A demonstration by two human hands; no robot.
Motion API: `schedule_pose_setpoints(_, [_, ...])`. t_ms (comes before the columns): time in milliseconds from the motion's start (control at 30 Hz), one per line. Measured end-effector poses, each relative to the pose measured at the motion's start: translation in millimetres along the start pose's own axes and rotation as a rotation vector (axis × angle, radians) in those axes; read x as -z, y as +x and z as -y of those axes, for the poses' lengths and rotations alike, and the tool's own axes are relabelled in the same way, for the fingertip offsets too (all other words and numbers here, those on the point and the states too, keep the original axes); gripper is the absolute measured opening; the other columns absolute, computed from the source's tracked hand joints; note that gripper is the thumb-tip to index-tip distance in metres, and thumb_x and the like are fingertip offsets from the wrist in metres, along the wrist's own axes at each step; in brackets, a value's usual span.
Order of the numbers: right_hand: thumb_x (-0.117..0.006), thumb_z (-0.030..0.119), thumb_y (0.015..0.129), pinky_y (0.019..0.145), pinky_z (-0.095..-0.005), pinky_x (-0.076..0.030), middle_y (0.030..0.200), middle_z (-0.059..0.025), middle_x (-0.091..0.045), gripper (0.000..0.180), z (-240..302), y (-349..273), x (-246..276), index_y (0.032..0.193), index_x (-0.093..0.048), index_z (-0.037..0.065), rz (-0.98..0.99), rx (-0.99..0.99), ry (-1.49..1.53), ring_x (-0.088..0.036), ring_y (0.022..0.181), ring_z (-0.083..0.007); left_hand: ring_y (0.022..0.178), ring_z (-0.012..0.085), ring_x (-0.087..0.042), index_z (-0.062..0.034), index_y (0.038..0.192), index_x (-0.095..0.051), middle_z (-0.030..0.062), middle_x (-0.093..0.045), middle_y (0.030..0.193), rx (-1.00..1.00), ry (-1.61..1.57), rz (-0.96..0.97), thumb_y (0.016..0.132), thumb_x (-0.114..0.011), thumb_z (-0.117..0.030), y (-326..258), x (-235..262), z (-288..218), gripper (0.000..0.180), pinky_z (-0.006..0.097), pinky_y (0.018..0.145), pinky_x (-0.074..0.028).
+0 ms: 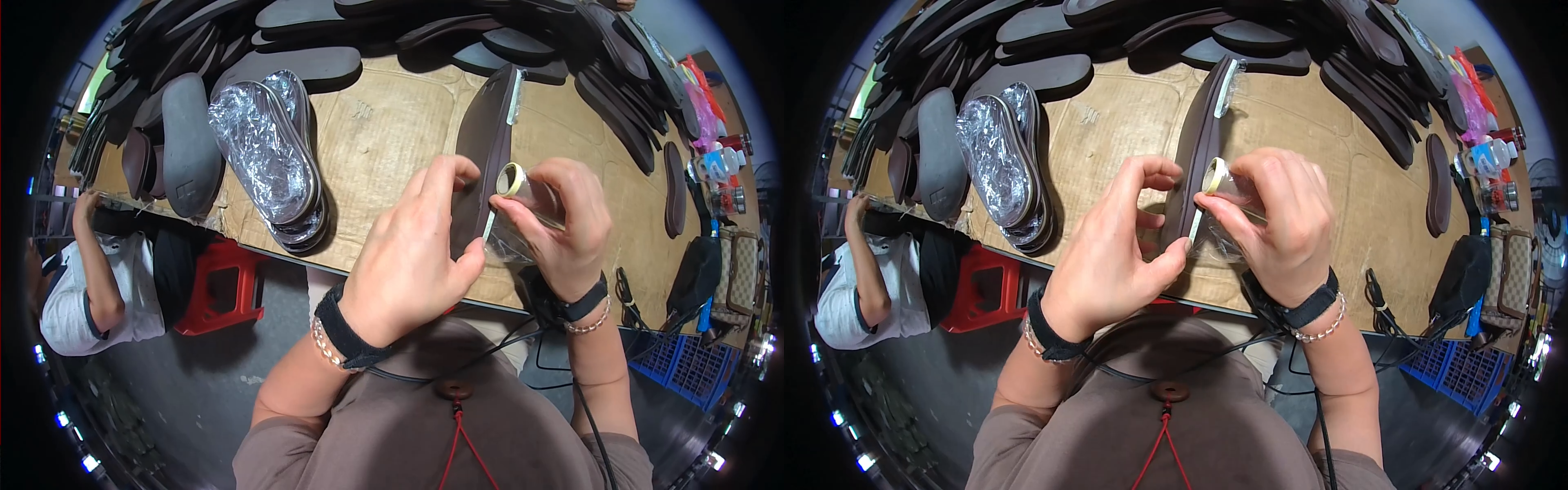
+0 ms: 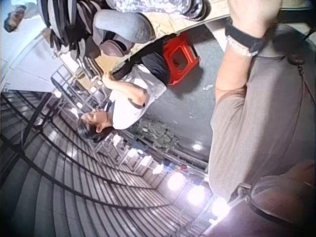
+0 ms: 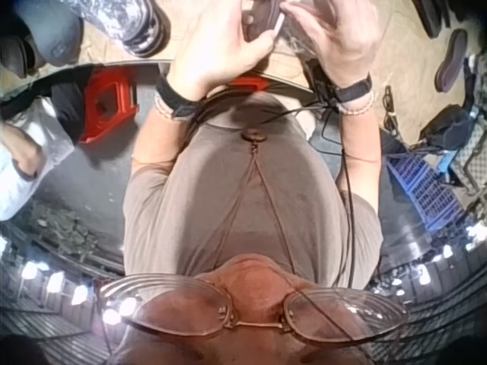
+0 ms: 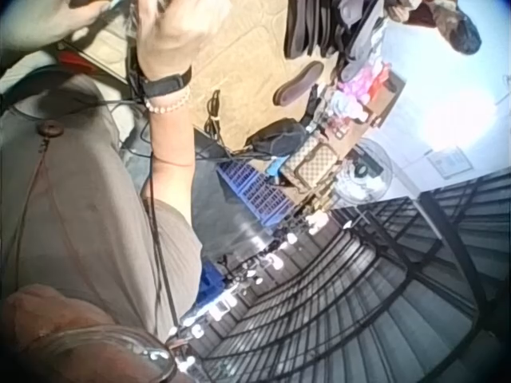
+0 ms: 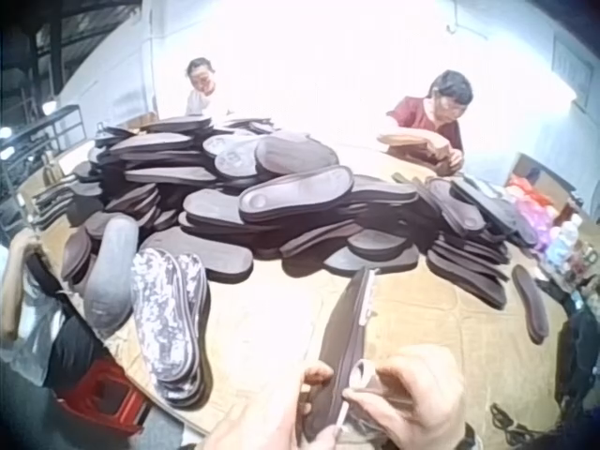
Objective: Applying adhesive and plastic wrapping to shoe soles at a manufacturing station.
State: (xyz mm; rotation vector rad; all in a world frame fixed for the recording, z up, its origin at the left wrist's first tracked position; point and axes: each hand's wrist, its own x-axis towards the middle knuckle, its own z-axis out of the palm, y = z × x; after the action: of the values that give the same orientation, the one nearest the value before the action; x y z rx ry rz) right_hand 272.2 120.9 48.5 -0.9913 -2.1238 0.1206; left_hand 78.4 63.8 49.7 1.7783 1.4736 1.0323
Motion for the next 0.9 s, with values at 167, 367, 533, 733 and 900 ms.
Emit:
schedule_pose_setpoints(167, [-0.092,0.017,0.069,0.070,-0.0387,-0.048,0.082,-0.0084,-0.062,0.041,-6.6,-2.2,-3.8,0.096,-0.063,0.006,-0.043,-0.044,0.071,-0.061,0.073,-0.0286,0.087,0.0355,-0.074,-0.0039,0.151,-0.041,0.0238,-0.065,0.130,0.052,0.082,0.103,0.080,-0.074,-0.016,16.7,9.4,-7.3,0.079,0.040,0.078,-0.060])
schedule_pose_setpoints(367, [-0.093,0.018,0.068,0.069,-0.0386,-0.048,0.080,-0.0086,-0.062,0.043,-6.7,-3.3,-5.9,0.095,-0.062,0.006,-0.074,-0.042,0.078,-0.061,0.073,-0.0291,0.085,0.0427,-0.073,0.0044,0.153,-0.038,0.0279,-0.073,0.109,0.060,0.181,0.108,0.079,-0.074,-0.023,37.2,7.6,-5.3,0.086,0.044,0.080,-0.058])
schedule_pose_setpoints(533, [-0.091,0.018,0.073,0.073,-0.0394,-0.050,0.082,-0.0104,-0.063,0.042,-7.3,-4.3,-7.7,0.102,-0.064,0.005,-0.036,-0.101,0.148,-0.063,0.077,-0.0318,0.109,0.0482,-0.066,0.0069,0.151,-0.041,0.0358,-0.065,0.115,0.184,0.135,0.209,0.082,-0.072,-0.033,39.9,7.6,3.8,0.086,0.050,0.095,-0.054])
schedule_pose_setpoints(733, [-0.081,0.027,0.088,0.073,-0.0428,-0.052,0.091,-0.0185,-0.066,0.040,-15.1,-0.6,5.7,0.113,-0.062,0.001,0.310,-0.250,0.279,-0.066,0.081,-0.0380,0.117,0.0472,-0.064,0.0029,0.155,-0.039,0.0350,-0.060,0.127,0.204,0.013,0.217,0.083,-0.070,-0.037,35.0,3.7,11.6,0.089,0.046,0.102,-0.052])
schedule_pose_setpoints(900, [-0.080,0.025,0.088,0.067,-0.0411,-0.052,0.091,-0.0179,-0.066,0.036,-21.3,16.1,21.1,0.111,-0.065,0.001,0.386,-0.170,0.366,-0.066,0.074,-0.0353,0.110,0.0315,-0.069,-0.0051,0.160,-0.036,0.0281,-0.057,0.136,0.246,-0.006,0.243,0.086,-0.074,-0.025,35.3,5.3,13.1,0.086,0.039,0.096,-0.056])
